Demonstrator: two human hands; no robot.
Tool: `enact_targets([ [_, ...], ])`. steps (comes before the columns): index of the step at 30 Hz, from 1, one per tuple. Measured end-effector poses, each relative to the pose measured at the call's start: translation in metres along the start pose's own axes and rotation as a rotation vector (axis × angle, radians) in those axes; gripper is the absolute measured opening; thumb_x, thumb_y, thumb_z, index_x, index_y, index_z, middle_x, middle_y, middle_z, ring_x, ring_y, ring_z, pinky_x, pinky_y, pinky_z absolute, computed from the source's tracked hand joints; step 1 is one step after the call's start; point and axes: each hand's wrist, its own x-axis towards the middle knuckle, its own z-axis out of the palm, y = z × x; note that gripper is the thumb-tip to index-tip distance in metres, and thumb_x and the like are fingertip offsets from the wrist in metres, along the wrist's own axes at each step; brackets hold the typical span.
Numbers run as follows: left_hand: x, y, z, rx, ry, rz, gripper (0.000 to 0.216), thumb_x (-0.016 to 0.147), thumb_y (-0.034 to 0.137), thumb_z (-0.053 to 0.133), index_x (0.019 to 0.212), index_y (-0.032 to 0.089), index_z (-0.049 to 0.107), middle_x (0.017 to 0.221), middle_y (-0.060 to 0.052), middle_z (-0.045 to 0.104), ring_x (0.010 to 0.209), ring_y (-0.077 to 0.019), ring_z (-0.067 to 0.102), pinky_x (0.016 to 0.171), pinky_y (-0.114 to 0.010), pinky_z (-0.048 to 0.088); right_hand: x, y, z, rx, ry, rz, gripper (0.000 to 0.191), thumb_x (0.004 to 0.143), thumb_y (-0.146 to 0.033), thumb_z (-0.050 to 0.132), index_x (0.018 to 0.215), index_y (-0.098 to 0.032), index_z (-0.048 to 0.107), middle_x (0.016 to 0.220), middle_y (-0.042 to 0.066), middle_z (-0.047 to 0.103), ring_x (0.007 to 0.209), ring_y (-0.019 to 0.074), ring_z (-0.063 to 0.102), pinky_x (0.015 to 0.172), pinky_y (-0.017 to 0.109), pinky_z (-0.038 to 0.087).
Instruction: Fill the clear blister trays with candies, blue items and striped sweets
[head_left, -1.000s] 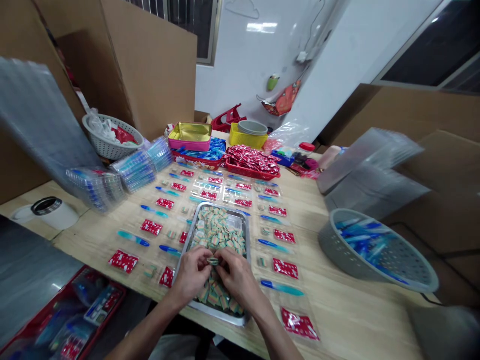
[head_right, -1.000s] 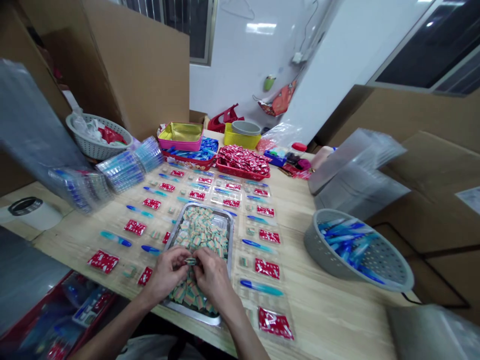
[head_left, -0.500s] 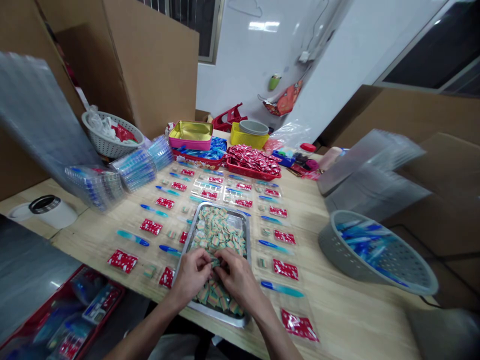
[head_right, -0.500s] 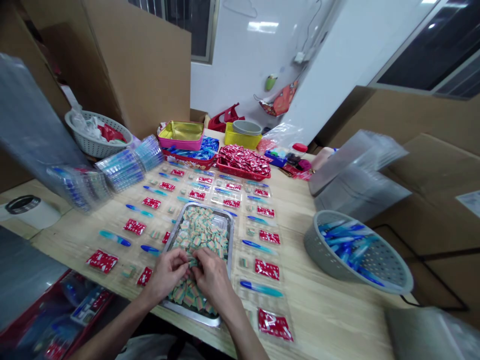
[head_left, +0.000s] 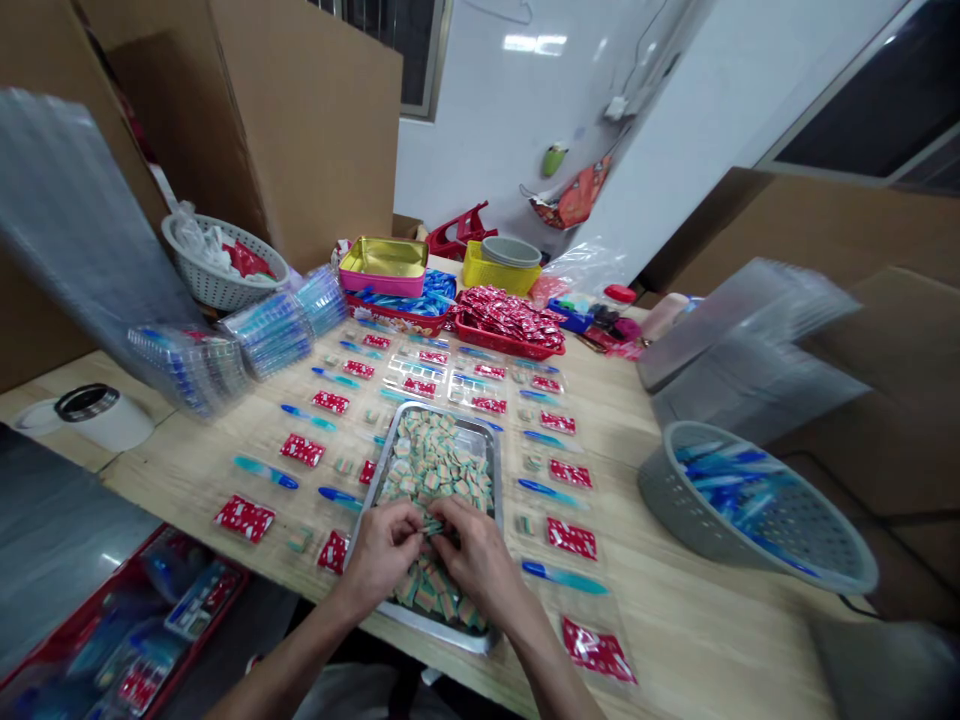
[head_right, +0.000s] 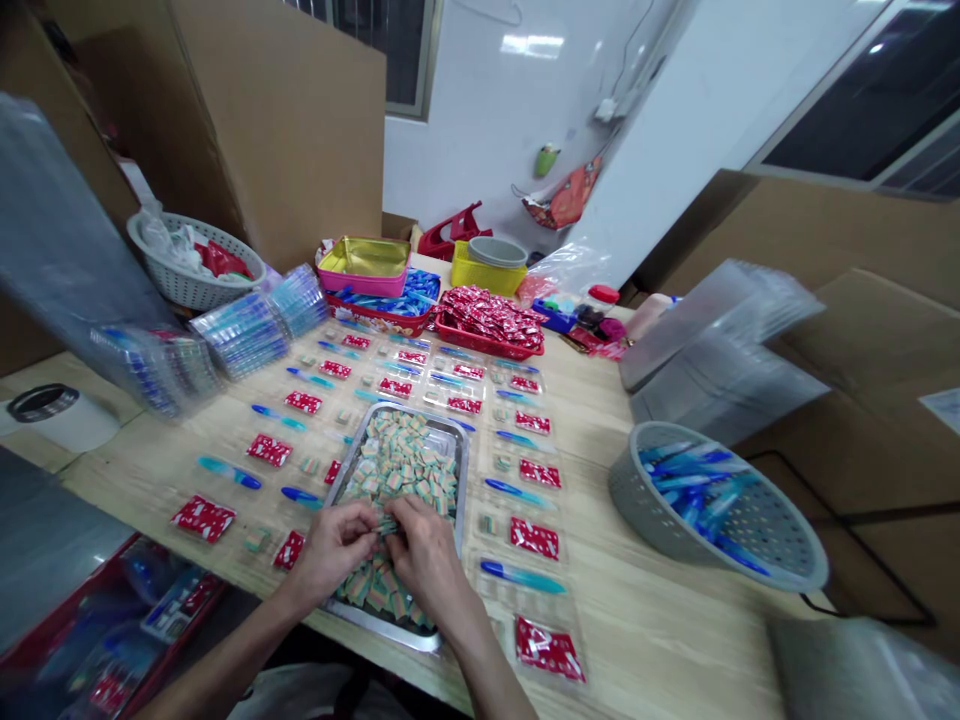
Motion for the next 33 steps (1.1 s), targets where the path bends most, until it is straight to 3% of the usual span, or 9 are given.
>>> enact_targets([
  [12,-0.001,0.007,-0.011,-0.092,0.013,-0.139,0.004,0.065,0.014,0.054,0.062,0.018,0.054,0.052,0.003,0.057,0.046,-0.0129,0.057,0.045,-0.021,0.043,0.002,0.006,0.002,-0.032,-0.016,0.023,0.022,0.070,0.000,0.054,0.077,-0.019,0.061,0.071,-0.001,0.059,0.067,0.0149,0.054,0.061,0.024,0.036],
  [18,0.006,0.011,-0.029,-0.005,0.152,-0.092,0.003,0.066,0.016,0.056,0.063,0.018,0.055,0.052,0.003,0.059,0.048,-0.0125,0.056,0.047,-0.020,0.040,0.003,0.005,-0.001,0.069,-0.018,0.060,0.020,0.068,-0.001,0.055,0.074,-0.020,0.058,0.066,-0.003,0.056,0.061,0.0133,0.051,0.058,0.022,0.035],
  [28,0.008,0.019,-0.012,0.162,-0.097,0.009,0.019,0.058,0.007,0.050,0.071,0.017,0.058,0.062,0.003,0.056,0.057,-0.0127,0.054,0.052,-0.021,0.039,0.005,0.006,0.009,0.065,0.001,0.020,0.019,0.069,-0.001,0.053,0.071,-0.020,0.052,0.071,-0.002,0.053,0.067,0.0137,0.050,0.061,0.022,0.035],
  [33,0.008,0.016,-0.012,0.246,-0.059,0.014,0.014,0.059,0.007,0.051,0.068,0.018,0.054,0.060,0.004,0.050,0.056,-0.0114,0.049,0.051,-0.021,0.035,0.005,0.005,0.008,0.065,0.018,0.005,0.028,0.065,0.001,0.050,0.084,-0.020,0.052,0.078,0.000,0.054,0.071,0.0154,0.052,0.063,0.024,0.037],
])
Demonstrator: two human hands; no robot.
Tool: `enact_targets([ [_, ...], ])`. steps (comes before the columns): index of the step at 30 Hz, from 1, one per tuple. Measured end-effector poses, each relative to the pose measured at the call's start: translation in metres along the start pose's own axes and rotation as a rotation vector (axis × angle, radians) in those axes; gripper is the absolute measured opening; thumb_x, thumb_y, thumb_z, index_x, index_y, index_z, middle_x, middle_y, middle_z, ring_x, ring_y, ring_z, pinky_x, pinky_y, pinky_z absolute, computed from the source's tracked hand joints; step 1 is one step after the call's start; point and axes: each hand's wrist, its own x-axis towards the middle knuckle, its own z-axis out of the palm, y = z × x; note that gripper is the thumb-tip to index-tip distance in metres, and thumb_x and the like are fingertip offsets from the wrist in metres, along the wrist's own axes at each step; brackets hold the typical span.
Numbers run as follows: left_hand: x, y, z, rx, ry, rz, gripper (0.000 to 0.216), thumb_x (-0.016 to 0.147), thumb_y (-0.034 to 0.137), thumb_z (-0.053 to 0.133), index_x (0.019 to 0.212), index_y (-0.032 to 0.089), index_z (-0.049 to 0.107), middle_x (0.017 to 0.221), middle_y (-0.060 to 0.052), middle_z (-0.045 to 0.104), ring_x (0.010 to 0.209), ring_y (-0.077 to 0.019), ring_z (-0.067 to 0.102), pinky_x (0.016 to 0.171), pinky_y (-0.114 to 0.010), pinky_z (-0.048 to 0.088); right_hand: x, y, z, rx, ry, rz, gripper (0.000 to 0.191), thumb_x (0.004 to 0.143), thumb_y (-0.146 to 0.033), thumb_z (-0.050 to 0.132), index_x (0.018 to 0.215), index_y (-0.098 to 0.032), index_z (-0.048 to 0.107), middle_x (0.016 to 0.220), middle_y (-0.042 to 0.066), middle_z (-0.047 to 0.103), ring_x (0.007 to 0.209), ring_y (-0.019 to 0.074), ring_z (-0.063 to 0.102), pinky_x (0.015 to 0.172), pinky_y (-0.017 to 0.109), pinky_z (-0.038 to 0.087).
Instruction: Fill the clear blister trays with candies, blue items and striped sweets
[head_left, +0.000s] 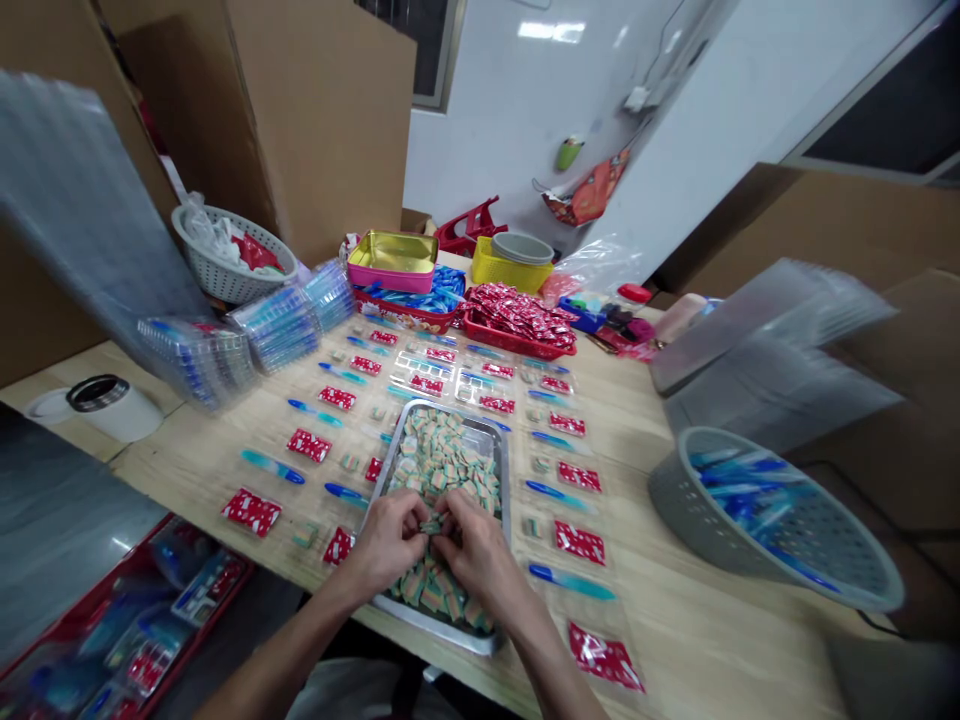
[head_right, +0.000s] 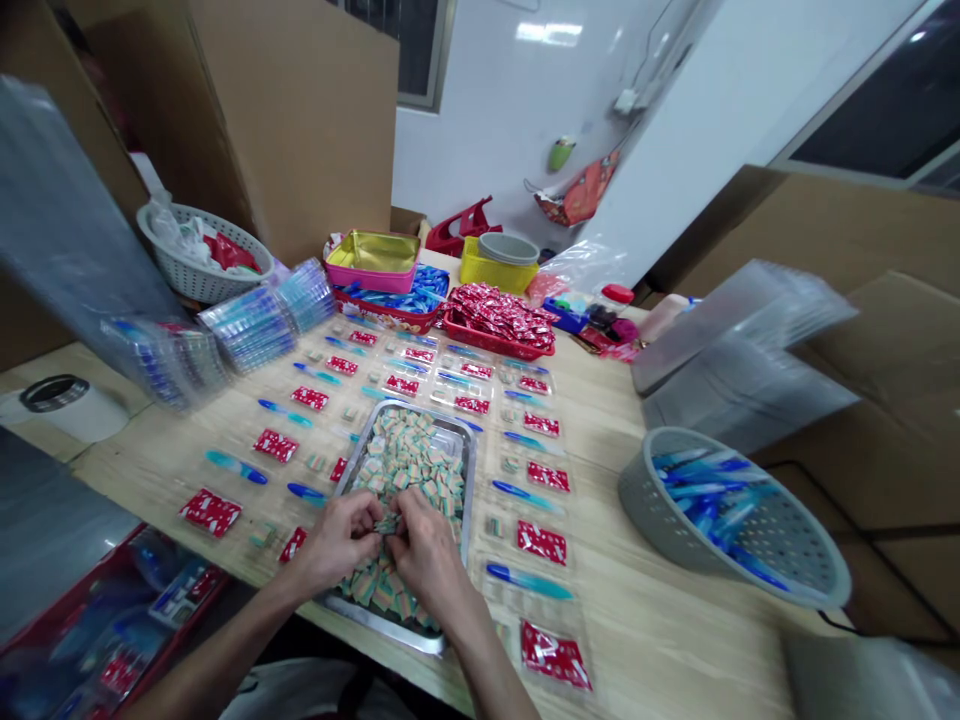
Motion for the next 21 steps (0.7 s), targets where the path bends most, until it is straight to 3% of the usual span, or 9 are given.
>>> enact_targets([
  [3,0.001,-0.002,0.002,0.017,0.011,-0.010,0.017,0.059,0.007,0.050,0.072,0.018,0.055,0.061,0.004,0.050,0.057,-0.0119,0.049,0.052,-0.021,0.035,-0.001,0.000,-0.004,0.028,-0.047,0.018,0.032,0.068,-0.001,0.051,0.093,-0.021,0.055,0.077,-0.001,0.057,0.071,0.0159,0.054,0.064,0.025,0.039],
  [15,0.001,0.005,0.004,0.043,0.029,-0.037,0.018,0.059,0.005,0.050,0.071,0.015,0.060,0.056,0.004,0.047,0.055,-0.0107,0.045,0.051,-0.022,0.030,0.000,-0.006,-0.008,-0.072,-0.136,-0.071,0.022,0.081,-0.005,0.046,0.086,-0.019,0.061,0.085,0.004,0.063,0.080,0.0176,0.059,0.070,0.026,0.042],
  [21,0.009,-0.002,-0.002,-0.311,0.039,-0.177,0.018,0.055,0.005,0.053,0.069,0.014,0.059,0.050,0.007,0.045,0.046,-0.0082,0.043,0.044,-0.019,0.026,0.022,-0.004,-0.012,-0.156,-0.195,-0.176,0.019,0.081,-0.011,0.044,0.085,-0.020,0.060,0.085,0.006,0.064,0.080,0.0195,0.059,0.069,0.027,0.042],
])
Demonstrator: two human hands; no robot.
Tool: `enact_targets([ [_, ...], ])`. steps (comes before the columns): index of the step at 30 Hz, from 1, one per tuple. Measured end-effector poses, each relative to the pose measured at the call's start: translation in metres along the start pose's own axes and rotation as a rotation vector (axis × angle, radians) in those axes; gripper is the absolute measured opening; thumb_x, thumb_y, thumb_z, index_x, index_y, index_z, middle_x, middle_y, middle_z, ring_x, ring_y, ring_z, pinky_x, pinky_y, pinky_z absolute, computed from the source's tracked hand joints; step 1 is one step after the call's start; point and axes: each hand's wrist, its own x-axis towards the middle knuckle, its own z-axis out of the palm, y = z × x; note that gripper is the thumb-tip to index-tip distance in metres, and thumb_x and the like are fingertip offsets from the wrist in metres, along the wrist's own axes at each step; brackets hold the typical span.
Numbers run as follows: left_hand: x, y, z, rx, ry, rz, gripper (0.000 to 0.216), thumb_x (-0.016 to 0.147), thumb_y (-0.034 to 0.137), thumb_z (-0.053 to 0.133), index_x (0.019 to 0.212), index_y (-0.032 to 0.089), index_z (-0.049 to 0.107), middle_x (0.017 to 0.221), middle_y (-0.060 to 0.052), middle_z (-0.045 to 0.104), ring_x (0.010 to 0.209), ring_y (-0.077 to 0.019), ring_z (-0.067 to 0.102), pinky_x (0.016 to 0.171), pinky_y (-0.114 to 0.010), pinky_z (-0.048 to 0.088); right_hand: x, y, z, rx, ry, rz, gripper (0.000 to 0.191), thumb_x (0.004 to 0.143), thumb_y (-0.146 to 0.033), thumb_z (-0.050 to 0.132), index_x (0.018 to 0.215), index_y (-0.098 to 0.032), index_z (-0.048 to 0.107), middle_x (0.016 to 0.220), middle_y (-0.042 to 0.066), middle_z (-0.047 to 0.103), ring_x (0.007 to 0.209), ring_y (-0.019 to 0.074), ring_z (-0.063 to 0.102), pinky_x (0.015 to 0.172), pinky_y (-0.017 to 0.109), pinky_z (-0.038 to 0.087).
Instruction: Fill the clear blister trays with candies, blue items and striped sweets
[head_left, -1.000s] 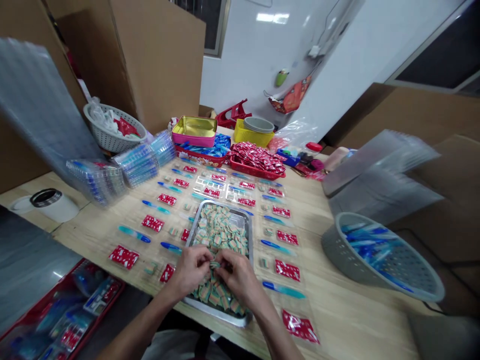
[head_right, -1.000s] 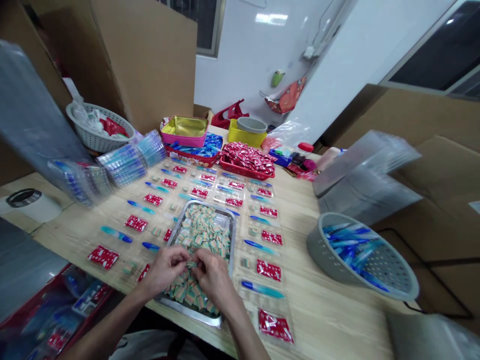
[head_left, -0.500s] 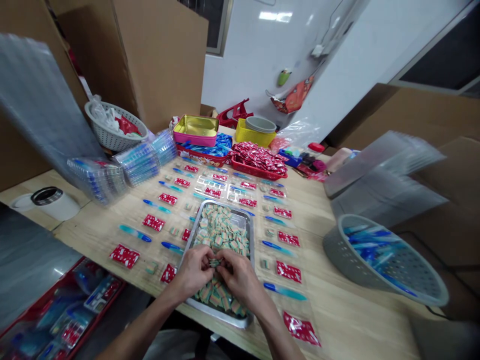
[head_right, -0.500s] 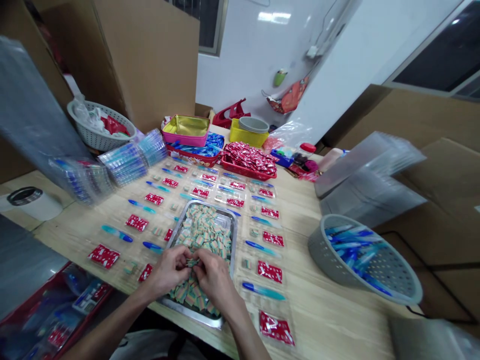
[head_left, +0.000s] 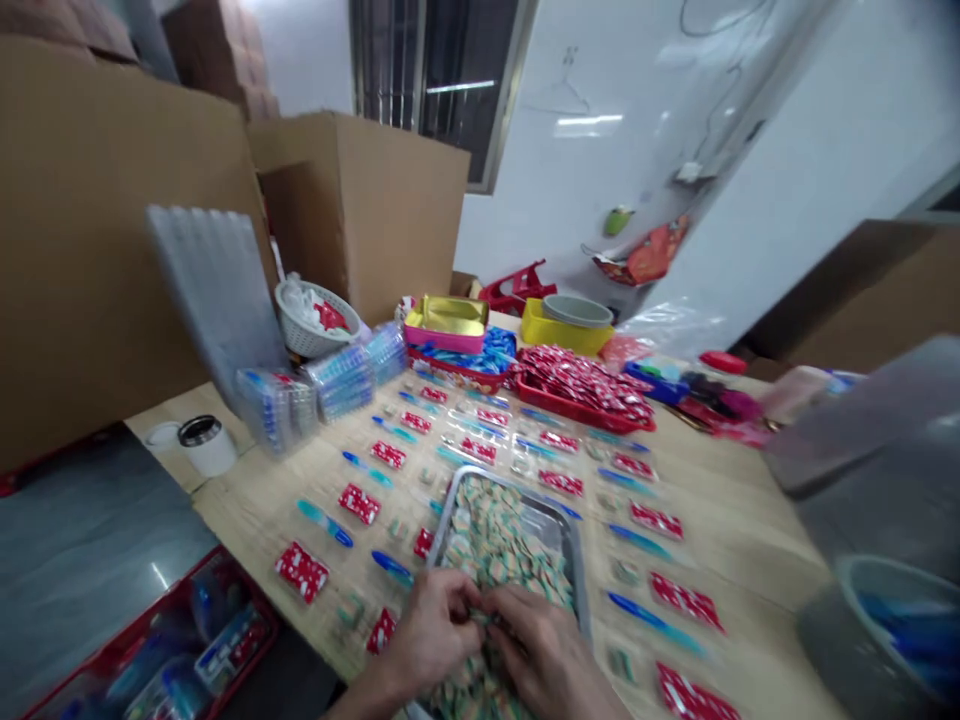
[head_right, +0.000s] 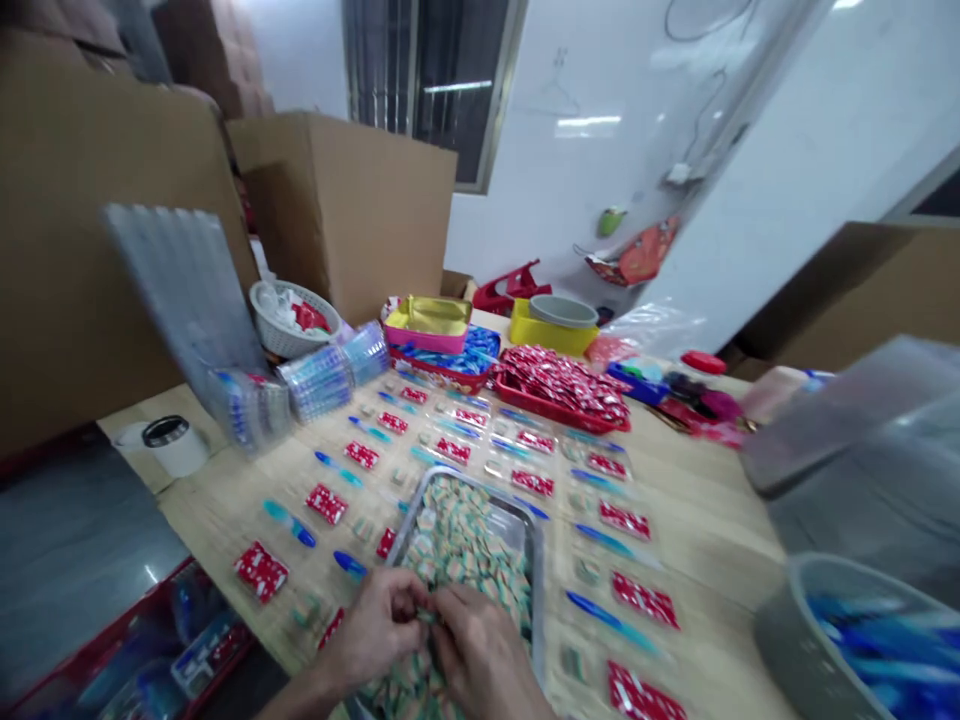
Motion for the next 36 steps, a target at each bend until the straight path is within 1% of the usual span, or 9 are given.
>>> enact_targets([
  [5,0.014,-0.001,-0.035,-0.355,0.177,0.000,0.036,0.052,0.010,0.063,0.087,0.014,0.057,0.070,0.002,0.060,0.052,-0.0082,0.050,0.048,-0.019,0.038,0.067,-0.002,-0.018,0.140,-0.024,-0.030,0.009,0.072,-0.013,0.050,0.074,-0.019,0.056,0.068,0.000,0.058,0.064,0.0139,0.053,0.060,0.024,0.038],
  [8,0.018,-0.003,-0.065,-0.354,0.310,0.027,0.036,0.055,0.017,0.066,0.089,0.013,0.057,0.080,-0.003,0.063,0.058,-0.0104,0.054,0.052,-0.022,0.042,0.137,0.005,-0.013,0.503,-0.044,0.054,0.006,0.067,-0.022,0.058,0.069,-0.017,0.055,0.061,-0.003,0.054,0.056,0.0110,0.049,0.053,0.022,0.036],
  [11,0.021,-0.006,-0.094,-0.235,0.364,0.050,0.027,0.062,0.023,0.064,0.086,0.012,0.058,0.080,-0.006,0.063,0.061,-0.0137,0.057,0.055,-0.025,0.045,0.213,0.015,0.004,0.763,-0.006,0.239,0.020,0.057,-0.028,0.068,0.065,-0.017,0.053,0.050,-0.005,0.051,0.047,0.0096,0.046,0.049,0.022,0.038],
  [14,0.026,-0.007,-0.122,-0.011,0.379,0.087,0.022,0.068,0.023,0.058,0.087,0.013,0.060,0.081,-0.007,0.065,0.069,-0.0177,0.061,0.064,-0.029,0.049,0.275,0.018,0.022,0.731,0.034,0.318,0.021,0.060,-0.028,0.068,0.063,-0.018,0.050,0.046,-0.007,0.048,0.042,0.0081,0.044,0.046,0.022,0.037],
  [17,0.035,-0.007,-0.151,0.325,0.455,0.137,0.022,0.071,0.019,0.055,0.091,0.015,0.061,0.088,-0.009,0.067,0.080,-0.0222,0.063,0.077,-0.037,0.050,0.314,0.012,0.042,0.650,0.014,0.391,0.019,0.069,-0.023,0.066,0.063,-0.017,0.049,0.045,-0.008,0.047,0.039,0.0068,0.044,0.043,0.020,0.037],
  [22,0.061,-0.013,-0.198,0.769,0.518,0.191,0.034,0.072,0.014,0.050,0.104,0.012,0.061,0.115,-0.015,0.062,0.113,-0.0276,0.054,0.101,-0.043,0.041,0.341,-0.005,0.081,0.432,-0.072,0.453,0.021,0.083,-0.024,0.062,0.066,-0.013,0.056,0.048,-0.009,0.049,0.041,0.0058,0.046,0.044,0.019,0.040],
  [26,0.088,-0.024,-0.225,0.955,0.398,0.161,0.047,0.076,0.017,0.048,0.121,0.005,0.052,0.134,-0.019,0.050,0.129,-0.0279,0.041,0.110,-0.042,0.031,0.348,-0.018,0.096,0.224,-0.055,0.436,0.011,0.069,-0.012,0.069,0.060,-0.012,0.062,0.045,-0.005,0.053,0.045,0.0095,0.053,0.047,0.020,0.039],
  [30,0.105,-0.032,-0.236,1.021,0.215,0.183,0.060,0.079,0.022,0.049,0.133,-0.001,0.039,0.145,-0.023,0.034,0.138,-0.0288,0.027,0.113,-0.041,0.025,0.345,-0.029,0.095,0.019,0.011,0.398,0.007,0.064,-0.008,0.065,0.067,-0.012,0.068,0.060,0.005,0.067,0.064,0.0172,0.063,0.055,0.022,0.040],
  [36,0.107,-0.036,-0.237,1.069,0.172,0.217,0.061,0.084,0.027,0.047,0.136,-0.003,0.035,0.146,-0.024,0.031,0.138,-0.0297,0.025,0.113,-0.043,0.025,0.334,-0.041,0.091,-0.203,0.030,0.313,0.014,0.070,-0.014,0.060,0.079,-0.015,0.070,0.084,0.010,0.072,0.083,0.0211,0.065,0.065,0.023,0.041],
])
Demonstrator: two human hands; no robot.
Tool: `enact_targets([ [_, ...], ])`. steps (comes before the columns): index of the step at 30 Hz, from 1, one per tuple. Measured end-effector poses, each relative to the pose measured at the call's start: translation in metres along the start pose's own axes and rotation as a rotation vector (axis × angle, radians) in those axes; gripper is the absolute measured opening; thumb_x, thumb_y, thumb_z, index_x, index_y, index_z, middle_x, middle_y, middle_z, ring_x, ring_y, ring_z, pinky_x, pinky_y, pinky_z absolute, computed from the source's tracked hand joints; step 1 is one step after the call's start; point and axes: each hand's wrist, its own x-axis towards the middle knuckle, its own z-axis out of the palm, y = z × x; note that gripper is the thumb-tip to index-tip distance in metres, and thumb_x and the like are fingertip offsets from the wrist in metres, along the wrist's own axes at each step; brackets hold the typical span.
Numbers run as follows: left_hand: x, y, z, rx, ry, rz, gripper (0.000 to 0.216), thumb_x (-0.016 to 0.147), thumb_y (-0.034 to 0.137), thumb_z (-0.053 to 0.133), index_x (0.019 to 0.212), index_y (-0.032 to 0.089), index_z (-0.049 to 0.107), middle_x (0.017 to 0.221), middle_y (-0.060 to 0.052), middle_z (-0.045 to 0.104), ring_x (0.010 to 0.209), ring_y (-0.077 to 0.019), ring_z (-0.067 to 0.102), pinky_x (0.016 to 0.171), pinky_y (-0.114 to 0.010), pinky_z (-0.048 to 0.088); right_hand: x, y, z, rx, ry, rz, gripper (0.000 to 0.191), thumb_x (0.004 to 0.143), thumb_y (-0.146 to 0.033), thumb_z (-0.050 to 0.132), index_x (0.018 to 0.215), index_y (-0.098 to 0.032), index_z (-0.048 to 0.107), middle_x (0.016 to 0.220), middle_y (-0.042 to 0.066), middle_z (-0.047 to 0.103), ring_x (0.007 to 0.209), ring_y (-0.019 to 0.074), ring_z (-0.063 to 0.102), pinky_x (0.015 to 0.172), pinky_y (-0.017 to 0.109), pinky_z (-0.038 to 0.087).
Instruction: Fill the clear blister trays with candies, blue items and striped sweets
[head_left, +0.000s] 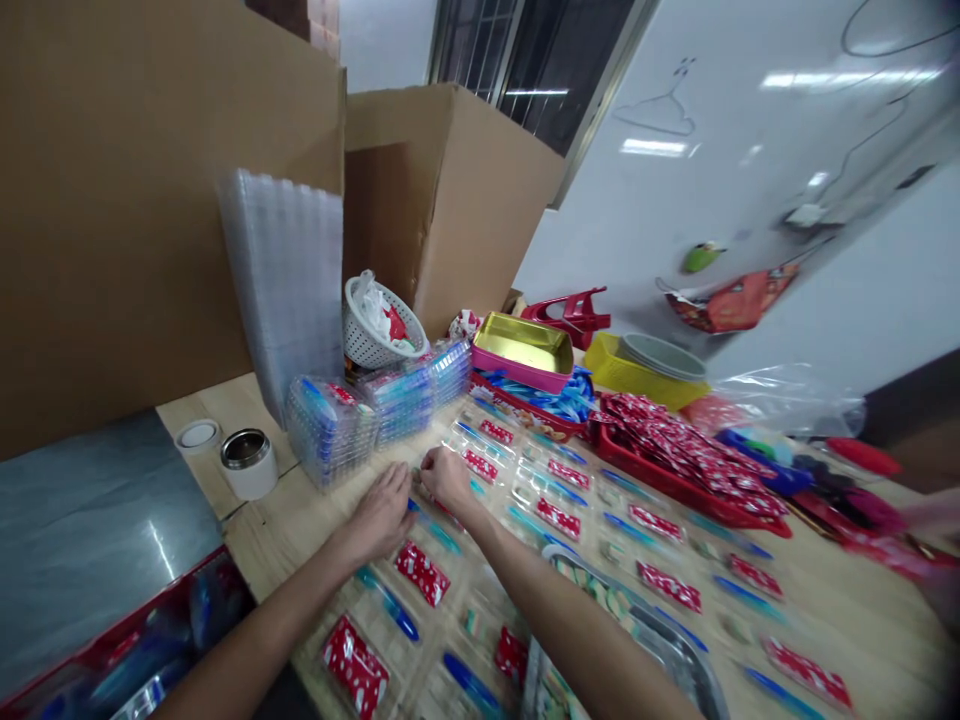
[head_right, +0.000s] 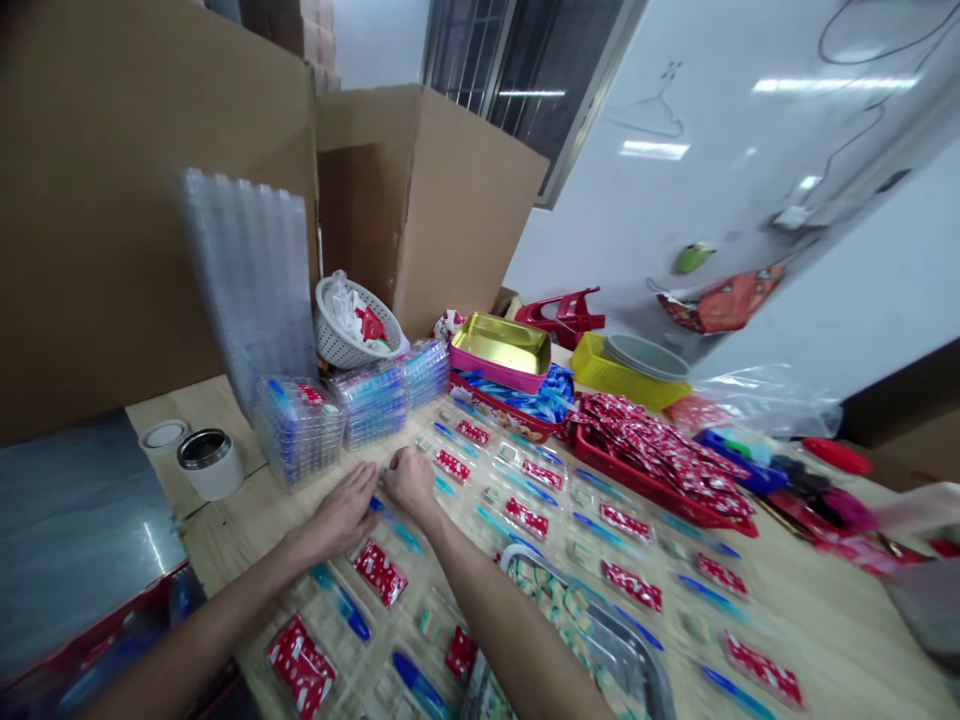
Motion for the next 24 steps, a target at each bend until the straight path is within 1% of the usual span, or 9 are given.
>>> enact_targets([
  [2,0.000,0.000,0.000,0.001,0.008,0.007,0.059,0.085,0.029,0.047,0.134,-0.002,0.038,0.144,-0.025,0.033,0.137,-0.0301,0.027,0.113,-0.043,0.026,-0.003,-0.003,0.000,-0.064,0.002,-0.042,0.015,0.071,-0.015,0.058,0.081,-0.015,0.070,0.086,0.012,0.071,0.084,0.0222,0.065,0.066,0.024,0.041],
  [7,0.002,0.001,0.001,0.012,0.100,0.050,0.051,0.084,0.031,0.049,0.126,0.003,0.048,0.138,-0.023,0.045,0.134,-0.0294,0.034,0.112,-0.042,0.026,-0.006,-0.008,0.003,-0.195,-0.007,-0.140,0.019,0.075,-0.014,0.053,0.084,-0.014,0.070,0.089,0.016,0.071,0.087,0.0247,0.065,0.070,0.027,0.042],
  [12,0.003,-0.001,0.004,-0.001,0.109,0.059,0.051,0.083,0.031,0.051,0.125,0.003,0.049,0.134,-0.023,0.047,0.132,-0.0306,0.035,0.111,-0.043,0.026,-0.008,-0.006,0.006,-0.226,-0.012,-0.212,0.019,0.079,-0.016,0.052,0.084,-0.014,0.070,0.092,0.016,0.070,0.087,0.0247,0.064,0.074,0.029,0.043],
  [15,0.004,0.000,0.003,0.004,0.101,0.056,0.050,0.083,0.031,0.051,0.125,0.004,0.049,0.134,-0.023,0.047,0.132,-0.0311,0.035,0.110,-0.044,0.026,-0.007,-0.002,0.007,-0.209,0.005,-0.207,0.018,0.077,-0.017,0.053,0.082,-0.013,0.070,0.094,0.016,0.069,0.085,0.0247,0.064,0.073,0.029,0.043],
  [20,0.006,0.004,-0.006,0.049,0.088,0.058,0.044,0.084,0.031,0.052,0.119,0.004,0.053,0.131,-0.023,0.049,0.131,-0.0325,0.035,0.109,-0.047,0.026,-0.007,0.005,0.011,-0.115,0.028,-0.170,0.019,0.076,-0.013,0.053,0.083,-0.010,0.070,0.088,0.017,0.070,0.084,0.0254,0.064,0.071,0.029,0.042],
  [22,0.007,0.006,-0.010,0.087,0.085,0.062,0.043,0.084,0.031,0.052,0.118,0.004,0.053,0.132,-0.024,0.047,0.131,-0.0333,0.034,0.108,-0.047,0.027,-0.009,0.008,0.011,-0.042,0.050,-0.170,0.020,0.077,-0.012,0.051,0.083,-0.011,0.070,0.086,0.016,0.070,0.084,0.0247,0.064,0.071,0.028,0.042],
  [24,0.009,0.007,-0.012,0.123,0.090,0.064,0.040,0.085,0.032,0.052,0.114,0.004,0.056,0.131,-0.024,0.048,0.130,-0.0336,0.035,0.108,-0.047,0.027,-0.010,0.012,0.006,0.054,0.077,-0.177,0.021,0.078,-0.011,0.050,0.080,-0.012,0.070,0.081,0.012,0.071,0.081,0.0221,0.063,0.070,0.027,0.042],
])
